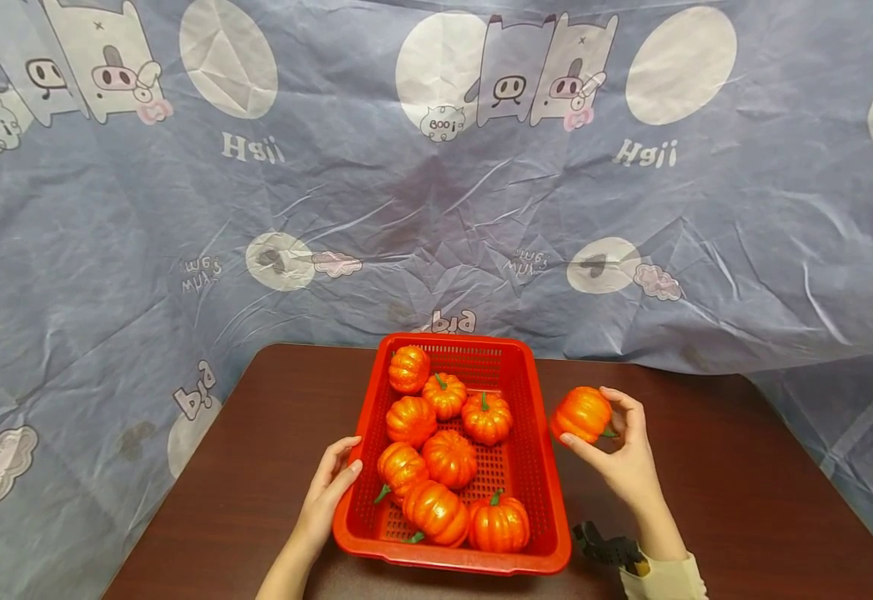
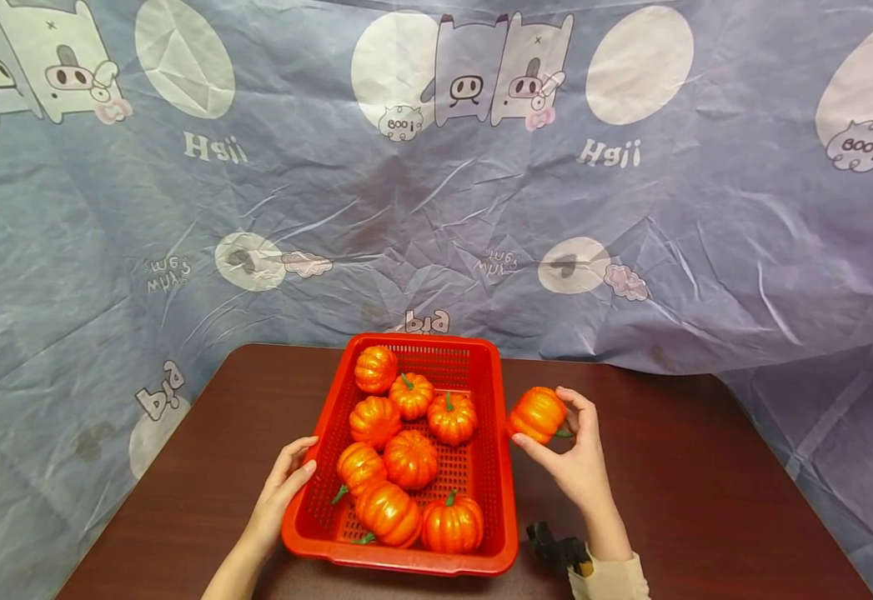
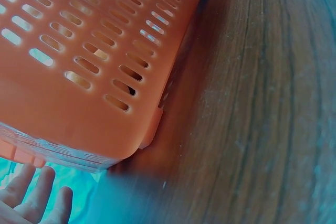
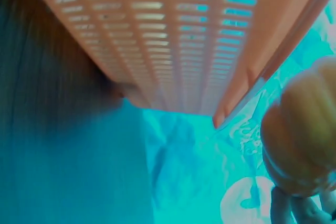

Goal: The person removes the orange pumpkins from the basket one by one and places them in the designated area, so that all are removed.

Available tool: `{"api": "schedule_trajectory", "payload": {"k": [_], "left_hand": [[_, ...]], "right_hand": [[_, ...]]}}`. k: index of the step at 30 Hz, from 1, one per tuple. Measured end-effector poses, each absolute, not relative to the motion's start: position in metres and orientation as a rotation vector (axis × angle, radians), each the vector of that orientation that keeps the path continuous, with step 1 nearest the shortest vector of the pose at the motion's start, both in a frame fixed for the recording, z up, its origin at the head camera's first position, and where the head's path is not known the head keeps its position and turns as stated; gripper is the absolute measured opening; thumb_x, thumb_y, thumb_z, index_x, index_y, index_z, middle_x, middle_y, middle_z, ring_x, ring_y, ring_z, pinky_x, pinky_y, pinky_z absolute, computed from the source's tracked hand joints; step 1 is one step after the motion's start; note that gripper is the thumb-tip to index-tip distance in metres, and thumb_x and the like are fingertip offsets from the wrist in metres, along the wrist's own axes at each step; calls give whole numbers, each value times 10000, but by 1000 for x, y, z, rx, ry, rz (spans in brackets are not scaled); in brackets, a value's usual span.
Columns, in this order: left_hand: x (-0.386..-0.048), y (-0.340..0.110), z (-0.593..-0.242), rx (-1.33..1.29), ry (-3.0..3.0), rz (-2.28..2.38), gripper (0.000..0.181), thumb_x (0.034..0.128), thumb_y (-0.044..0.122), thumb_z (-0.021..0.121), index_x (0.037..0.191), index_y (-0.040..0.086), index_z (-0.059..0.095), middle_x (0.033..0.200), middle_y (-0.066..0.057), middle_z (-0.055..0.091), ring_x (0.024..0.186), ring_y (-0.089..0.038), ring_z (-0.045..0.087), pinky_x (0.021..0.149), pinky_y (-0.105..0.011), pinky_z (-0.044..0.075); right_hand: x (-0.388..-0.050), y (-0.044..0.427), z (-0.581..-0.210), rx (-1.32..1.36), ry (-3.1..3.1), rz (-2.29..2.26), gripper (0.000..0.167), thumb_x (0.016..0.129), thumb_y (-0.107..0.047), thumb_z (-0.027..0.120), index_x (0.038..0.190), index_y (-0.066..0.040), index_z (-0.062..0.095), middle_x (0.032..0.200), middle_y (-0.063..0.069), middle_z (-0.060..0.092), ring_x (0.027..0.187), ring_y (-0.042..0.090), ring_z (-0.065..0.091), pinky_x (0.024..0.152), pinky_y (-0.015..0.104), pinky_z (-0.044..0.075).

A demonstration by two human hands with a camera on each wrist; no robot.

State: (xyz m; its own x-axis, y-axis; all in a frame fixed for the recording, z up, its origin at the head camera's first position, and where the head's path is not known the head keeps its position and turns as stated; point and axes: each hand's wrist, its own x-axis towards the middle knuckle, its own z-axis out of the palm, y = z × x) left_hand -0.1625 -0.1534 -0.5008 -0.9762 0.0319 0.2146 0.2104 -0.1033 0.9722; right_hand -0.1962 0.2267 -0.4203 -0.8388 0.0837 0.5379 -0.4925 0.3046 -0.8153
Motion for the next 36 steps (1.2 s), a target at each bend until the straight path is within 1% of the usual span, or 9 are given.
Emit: {"api": "schedule_trajectory", "payload": {"k": [6,9,16,21,24,26,30,33,36], "left_hand": [[-163,-153,-501,-276,-2022,-2239,363,971,118,466,1326,63,410,1276,-199,439,1087,-170,502,869,-259,455],[-162,-154,-501,-277,-2022,-2241,364,971,120,467,1326,64,409,1273,-201,439,1083,-170,505,866,-263,458],[-162,-154,-501,-274,-2022,-2239,365,969,118,470,1325,62,411,1274,-201,441,1088,-176,503,869,-262,457],[-162,-153,-501,-275,-2015,-2245,366,968,115,470,1324,56,410,1272,-207,440,1082,-182,509,865,-267,462],[-162,-153,-500,-273,-2015,-2244,365,968,114,469,1324,55,410,1272,-206,440,1078,-171,510,865,-264,461],[-162,-153,-500,-270,-2017,-2241,365,968,112,469,1323,55,412,1272,-204,440,1078,-166,509,867,-260,459],[-162,-153,-500,-270,-2009,-2245,364,967,106,470,1322,49,412,1267,-209,443,1077,-171,511,864,-258,458],[-163,-153,-501,-275,-2001,-2254,365,967,103,471,1321,45,409,1265,-214,442,1074,-182,514,860,-263,463],[-163,-153,-502,-278,-1998,-2256,366,967,103,471,1322,43,406,1267,-216,440,1075,-186,514,859,-266,464]], "right_hand": [[-201,233,-425,296,-2126,1426,736,609,142,789,1279,25,506,1248,97,414,984,42,487,762,221,359],[-203,235,-427,240,-2151,1413,735,623,122,793,1293,-5,516,1246,90,415,991,69,447,740,180,372],[-206,240,-436,125,-2201,1428,844,645,73,808,1384,-55,421,1290,99,412,963,104,435,680,151,410],[-220,250,-460,10,-2200,1443,919,623,-3,853,1371,-65,324,1301,51,416,1029,80,401,758,180,347],[-226,254,-472,-74,-2222,1417,913,614,-77,878,1326,-62,307,1238,36,409,1010,102,399,776,213,326],[-227,256,-477,-101,-2249,1403,899,620,-118,882,1317,-59,318,1224,66,398,1020,144,402,797,242,328],[-229,259,-482,-108,-2323,1368,879,637,-190,878,1340,-70,363,1244,147,389,1071,257,407,861,370,336],[-230,262,-485,-72,-2357,1340,906,635,-194,879,1376,-85,368,1285,166,395,1116,307,396,882,458,323],[-232,264,-490,-16,-2375,1317,941,629,-158,878,1400,-83,344,1314,173,409,1144,345,377,904,499,305]]}}
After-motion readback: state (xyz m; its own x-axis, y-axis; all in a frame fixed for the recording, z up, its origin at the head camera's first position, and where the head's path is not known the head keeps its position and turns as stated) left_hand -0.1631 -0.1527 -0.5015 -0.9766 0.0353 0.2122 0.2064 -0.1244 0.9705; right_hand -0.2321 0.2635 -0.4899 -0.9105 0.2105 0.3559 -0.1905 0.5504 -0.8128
